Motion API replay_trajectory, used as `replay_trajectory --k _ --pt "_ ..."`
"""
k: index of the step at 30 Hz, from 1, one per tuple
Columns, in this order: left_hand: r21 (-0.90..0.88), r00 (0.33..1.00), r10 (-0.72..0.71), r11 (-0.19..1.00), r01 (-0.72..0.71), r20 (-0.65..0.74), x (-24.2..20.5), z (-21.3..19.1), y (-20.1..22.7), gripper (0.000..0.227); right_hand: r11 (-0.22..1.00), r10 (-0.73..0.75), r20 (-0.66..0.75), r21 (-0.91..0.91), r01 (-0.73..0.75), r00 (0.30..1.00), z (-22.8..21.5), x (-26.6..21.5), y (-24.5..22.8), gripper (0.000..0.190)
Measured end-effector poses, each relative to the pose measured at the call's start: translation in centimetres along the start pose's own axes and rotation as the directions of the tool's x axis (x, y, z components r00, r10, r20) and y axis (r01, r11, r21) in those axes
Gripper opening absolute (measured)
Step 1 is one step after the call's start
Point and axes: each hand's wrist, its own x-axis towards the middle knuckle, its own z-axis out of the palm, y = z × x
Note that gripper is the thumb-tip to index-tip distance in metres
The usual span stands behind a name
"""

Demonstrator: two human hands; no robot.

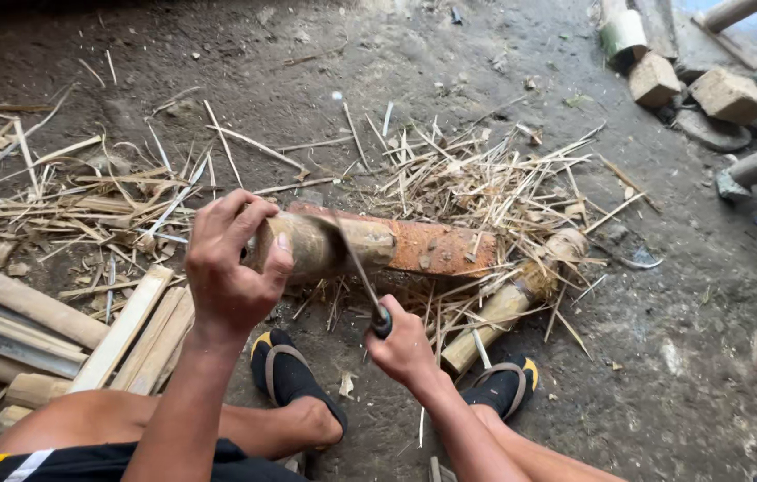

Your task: The person uses a machete to shape a cylindrical bamboo piece, repeatedly striking and rotating it to smooth the surface and hollow the interior. The person then uses a wooden mallet to split the bamboo piece into smaller sections.

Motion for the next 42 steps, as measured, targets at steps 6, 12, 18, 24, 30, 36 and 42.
replay_trajectory --k 6,12,18,24,30,36,42 --pt "-0.050 1.000 -0.016 0.999 0.016 0.005 -1.4 -1.2 -0.3 0.034 0.969 0.231 -0.125 -0.054 -0.240 0.965 -0.4 2.0 2.7 0.022" --pt "-0.080 0.999 0.051 0.996 -0.050 0.016 -0.6 -0.9 -1.2 0.033 0.998 0.031 -0.099 -0.047 -0.036 0.995 -0.7 0.9 2.5 0.027" --pt "-0.098 0.993 0.115 0.989 -0.112 0.029 -0.3 -1.3 -0.8 0.034 0.979 0.182 -0.040 -0.088 -0.185 0.983 -1.9 2.0 0.0 0.021" --pt "-0.098 0.994 0.104 0.990 -0.102 0.020 -0.4 -0.5 -0.3 0.031 0.980 0.162 0.005 -0.120 -0.161 0.987 -2.1 0.3 1.4 0.023" --pt "-0.086 0.992 0.118 0.990 -0.115 0.037 -1.4 -1.4 -1.0 0.031 0.968 0.225 -0.082 -0.091 -0.232 0.971 -1.2 0.7 3.1 0.027" --pt "-0.055 0.996 0.090 0.994 -0.090 0.003 -1.1 -0.6 -0.6 0.033 0.977 0.204 -0.075 -0.048 -0.208 0.976 -1.0 -1.6 2.4 0.023" --pt "-0.025 0.992 -0.124 0.992 0.123 -0.015 -0.6 0.8 -1.5 0.035 0.982 0.187 -0.151 0.023 -0.185 0.971 3.7 -1.2 2.2 0.019"
